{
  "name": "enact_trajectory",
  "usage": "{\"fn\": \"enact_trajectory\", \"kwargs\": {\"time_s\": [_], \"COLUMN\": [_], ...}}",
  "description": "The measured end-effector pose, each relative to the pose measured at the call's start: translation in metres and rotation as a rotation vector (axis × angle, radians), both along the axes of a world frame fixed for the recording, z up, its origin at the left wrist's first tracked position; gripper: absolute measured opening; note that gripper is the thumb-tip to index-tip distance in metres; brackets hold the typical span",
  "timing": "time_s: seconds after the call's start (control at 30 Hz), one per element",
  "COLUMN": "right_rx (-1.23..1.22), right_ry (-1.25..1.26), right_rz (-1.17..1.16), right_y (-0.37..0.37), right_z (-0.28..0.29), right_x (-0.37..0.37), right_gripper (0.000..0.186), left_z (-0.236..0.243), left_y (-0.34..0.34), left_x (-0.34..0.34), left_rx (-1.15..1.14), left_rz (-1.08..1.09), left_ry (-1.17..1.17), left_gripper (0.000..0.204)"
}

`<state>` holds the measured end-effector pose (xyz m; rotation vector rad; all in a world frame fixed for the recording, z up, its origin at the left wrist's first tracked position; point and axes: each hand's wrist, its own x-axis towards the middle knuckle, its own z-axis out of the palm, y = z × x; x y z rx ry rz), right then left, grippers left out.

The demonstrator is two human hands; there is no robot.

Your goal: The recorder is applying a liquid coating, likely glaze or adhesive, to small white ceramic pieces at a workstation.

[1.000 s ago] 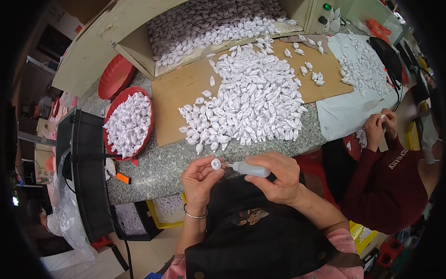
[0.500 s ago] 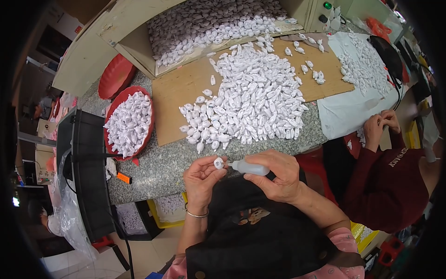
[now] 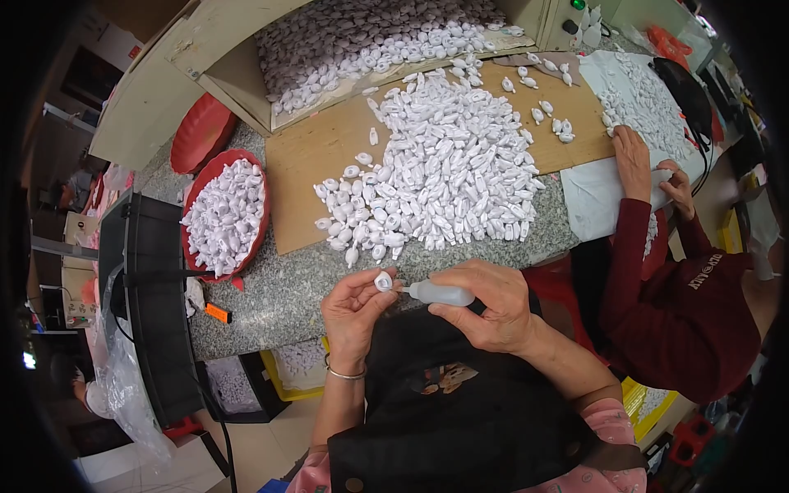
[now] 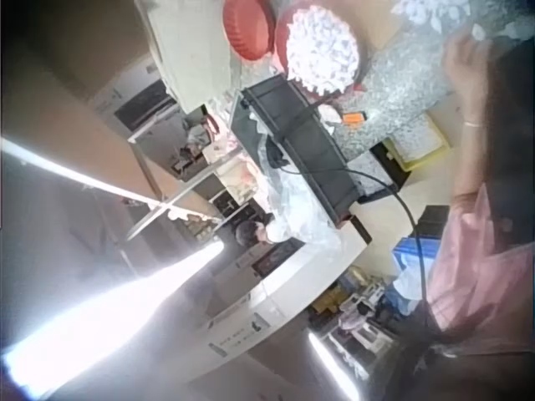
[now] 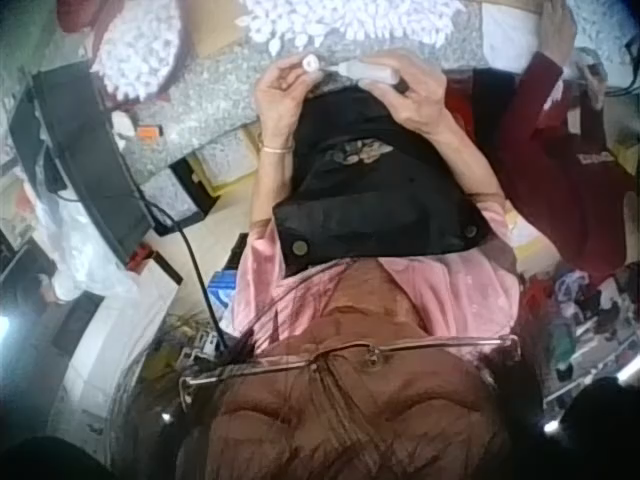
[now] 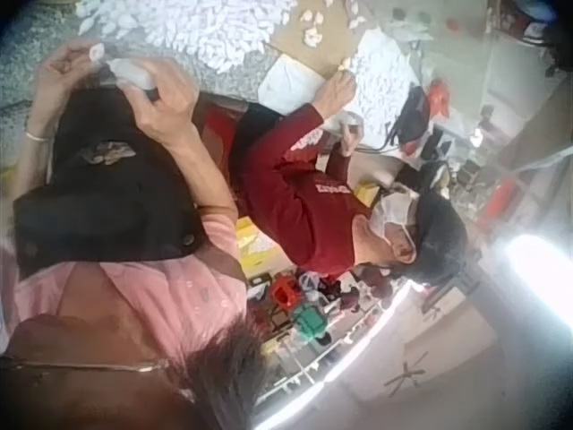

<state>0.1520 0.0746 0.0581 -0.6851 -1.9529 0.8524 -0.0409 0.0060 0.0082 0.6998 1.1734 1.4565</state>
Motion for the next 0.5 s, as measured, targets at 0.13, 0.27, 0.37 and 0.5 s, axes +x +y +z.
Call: {"fn": "enact_trajectory", "kwargs": {"time_s": [0.13,0.27,0.37,0.5], "right_rx": [-0.006,-0.022,-0.084,-0.739], "right_ry": [-0.016,-0.011,-0.004,0.510], "right_rz": [-0.008,-0.016,-0.006,-0.038], "right_y": [0.001,0.000,-0.002,-0.015], "right_z": [0.002,0.001,-0.008,-0.029], "right_x": [0.002,0.002,0.013,0.022], "right_gripper": [0.026,0.024,0.023,0.028], "left_z": [0.000,-0.003,-0.003,-0.001], "left_y": [0.000,0.000,-0.001,-0.007], "left_x": [0.000,-0.001,-0.004,-0.017], "left_rx": [0.009,-0.008,-0.022,-0.013], "left_rz": [0.002,0.011,0.039,0.141], "left_ry": [0.001,0.007,0.064,0.077], "left_gripper": [0.033,0.033,0.033,0.033]}}
